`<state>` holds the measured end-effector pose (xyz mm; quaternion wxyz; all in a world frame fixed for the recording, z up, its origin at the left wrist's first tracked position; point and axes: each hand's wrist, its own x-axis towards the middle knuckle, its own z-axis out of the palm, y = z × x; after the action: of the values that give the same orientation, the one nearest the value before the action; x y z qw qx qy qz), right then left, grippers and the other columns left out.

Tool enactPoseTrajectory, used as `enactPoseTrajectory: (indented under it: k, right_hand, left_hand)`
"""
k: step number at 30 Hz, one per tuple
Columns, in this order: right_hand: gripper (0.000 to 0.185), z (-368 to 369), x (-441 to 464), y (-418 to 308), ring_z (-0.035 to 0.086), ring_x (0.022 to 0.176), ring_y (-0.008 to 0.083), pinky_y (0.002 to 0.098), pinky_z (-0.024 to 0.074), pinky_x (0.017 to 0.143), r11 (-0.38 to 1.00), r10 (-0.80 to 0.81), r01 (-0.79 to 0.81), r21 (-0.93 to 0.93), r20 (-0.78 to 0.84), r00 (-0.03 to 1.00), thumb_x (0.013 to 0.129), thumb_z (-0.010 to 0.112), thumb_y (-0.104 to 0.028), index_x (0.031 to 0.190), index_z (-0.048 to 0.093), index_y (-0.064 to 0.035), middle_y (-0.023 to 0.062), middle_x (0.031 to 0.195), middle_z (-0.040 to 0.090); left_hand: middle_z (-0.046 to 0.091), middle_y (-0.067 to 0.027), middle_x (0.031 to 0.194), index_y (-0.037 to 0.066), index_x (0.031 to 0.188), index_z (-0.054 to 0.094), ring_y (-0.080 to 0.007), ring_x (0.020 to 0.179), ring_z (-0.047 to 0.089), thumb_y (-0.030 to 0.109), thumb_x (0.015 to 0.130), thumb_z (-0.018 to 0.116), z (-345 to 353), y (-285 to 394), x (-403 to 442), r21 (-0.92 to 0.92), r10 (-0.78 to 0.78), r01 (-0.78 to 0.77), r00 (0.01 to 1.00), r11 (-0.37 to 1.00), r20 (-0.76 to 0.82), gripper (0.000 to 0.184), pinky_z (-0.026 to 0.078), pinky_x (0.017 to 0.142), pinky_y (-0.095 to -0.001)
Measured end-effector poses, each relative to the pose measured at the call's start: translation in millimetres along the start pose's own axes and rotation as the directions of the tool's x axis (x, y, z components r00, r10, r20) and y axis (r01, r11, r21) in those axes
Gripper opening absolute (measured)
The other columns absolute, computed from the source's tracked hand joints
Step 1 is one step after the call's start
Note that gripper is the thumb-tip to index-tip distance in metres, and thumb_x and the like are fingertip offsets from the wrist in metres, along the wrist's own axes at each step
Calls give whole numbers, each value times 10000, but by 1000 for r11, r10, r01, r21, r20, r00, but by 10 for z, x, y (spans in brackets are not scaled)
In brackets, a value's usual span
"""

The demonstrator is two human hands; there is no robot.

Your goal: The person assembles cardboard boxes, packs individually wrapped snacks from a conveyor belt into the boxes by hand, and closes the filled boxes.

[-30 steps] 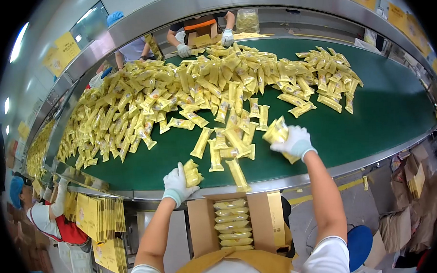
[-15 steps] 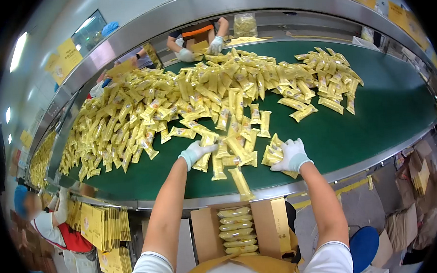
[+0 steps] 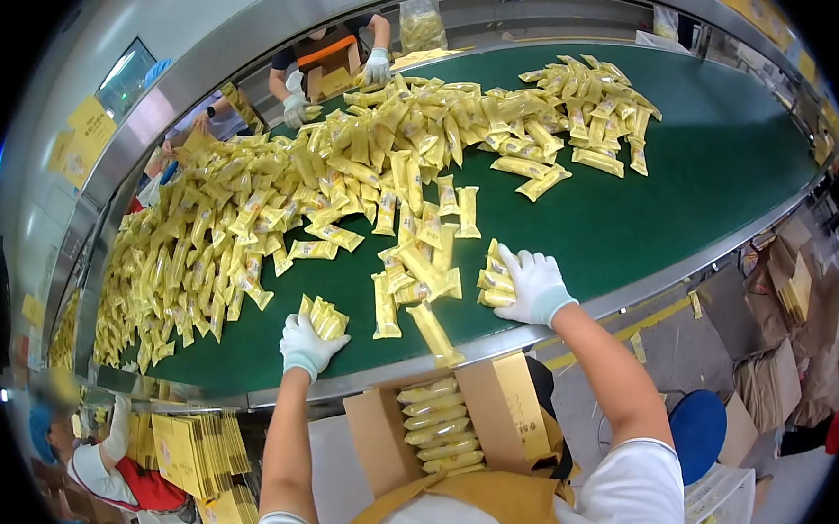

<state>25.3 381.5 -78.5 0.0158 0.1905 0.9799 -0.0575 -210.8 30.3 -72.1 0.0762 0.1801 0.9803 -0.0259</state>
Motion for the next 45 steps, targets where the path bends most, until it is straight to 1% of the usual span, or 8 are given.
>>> enactPoseTrajectory:
  k: [5, 10, 12, 15, 21, 26, 30, 45]
  right_hand:
    - [1127, -113, 79, -114, 540, 1198, 346, 430, 425, 1013, 989, 145, -140, -41, 163, 976, 700, 767, -558, 1535, 265, 9, 215, 1311, 546]
    - [1127, -371, -217, -160, 504, 1319, 300, 348, 390, 1106, 489, -109, 93, 867, -45, 993, 707, 857, -389, 1493, 248, 143, 281, 1426, 482]
    - [1053, -685, -600, -420, 567, 1219, 341, 368, 434, 1053, 514, -275, 288, 808, -163, 947, 697, 838, -366, 1472, 313, 117, 263, 1295, 568]
    - [973, -1318, -888, -1071, 613, 992, 334, 426, 459, 883, 814, -550, 513, 272, 81, 831, 677, 818, -405, 1427, 391, 44, 175, 1074, 617]
    - [896, -226, -1265, -1862, 624, 956, 311, 477, 436, 838, 616, -683, 784, -76, 444, 580, 745, 745, -436, 1447, 413, 12, 150, 1049, 626]
    - [558, 270, -1325, -1963, 609, 1140, 309, 416, 454, 898, 634, -679, 758, 149, 577, 455, 849, 647, -315, 1363, 551, -119, 142, 1246, 624]
    - [549, 1225, -1539, -1786, 493, 1306, 350, 493, 383, 1092, 582, -654, 500, 641, 4, 756, 857, 657, -411, 1331, 595, -143, 121, 1379, 569]
    - [649, 661, -1603, -2079, 679, 1054, 362, 453, 531, 840, 797, -411, 600, -64, 671, 617, 894, 626, -388, 1462, 457, -123, 158, 1244, 662]
  left_hand:
    - [480, -193, 1382, 33, 1575, 147, -341, 1221, 543, 649, 639, 804, 67, 53, -128, -52, -92, 91, 996, 994, -18, 1299, 480, 1002, -447]
    - [475, -231, 1404, -5, 1565, 157, -362, 1252, 526, 625, 591, 843, 201, -284, -184, -301, -85, 83, 996, 950, 7, 1347, 457, 1025, -472]
    - [538, -180, 1314, -5, 1520, 275, -303, 1158, 584, 440, 699, 855, 516, -594, -169, -472, 1, -122, 968, 873, -249, 1100, 488, 980, -399]
    - [566, -31, 1099, 16, 1362, 428, -123, 988, 566, 177, 856, 725, 104, -537, -537, -986, 206, -164, 966, 17, -157, 608, 505, 881, -300]
    - [517, -92, 1371, 66, 1515, 301, -215, 1124, 588, 151, 693, 763, -310, -25, -1328, -943, 570, -94, 776, -318, -270, 947, 531, 934, -404]
    - [469, -193, 1402, -21, 1537, 234, -303, 1278, 495, 398, 587, 898, -454, 415, -1691, -844, 752, -533, 577, 50, -320, 1232, 397, 1095, -412]
    - [504, -211, 1278, -57, 1477, 330, -364, 1242, 490, 479, 603, 849, -139, 687, -1753, -301, 818, -886, 448, 353, -361, 1149, 381, 1052, -458]
    - [492, -190, 1255, -26, 1517, 284, -342, 1178, 472, 348, 712, 744, 606, 1064, -1672, 96, 748, -762, 647, 640, 149, 999, 310, 1038, -481]
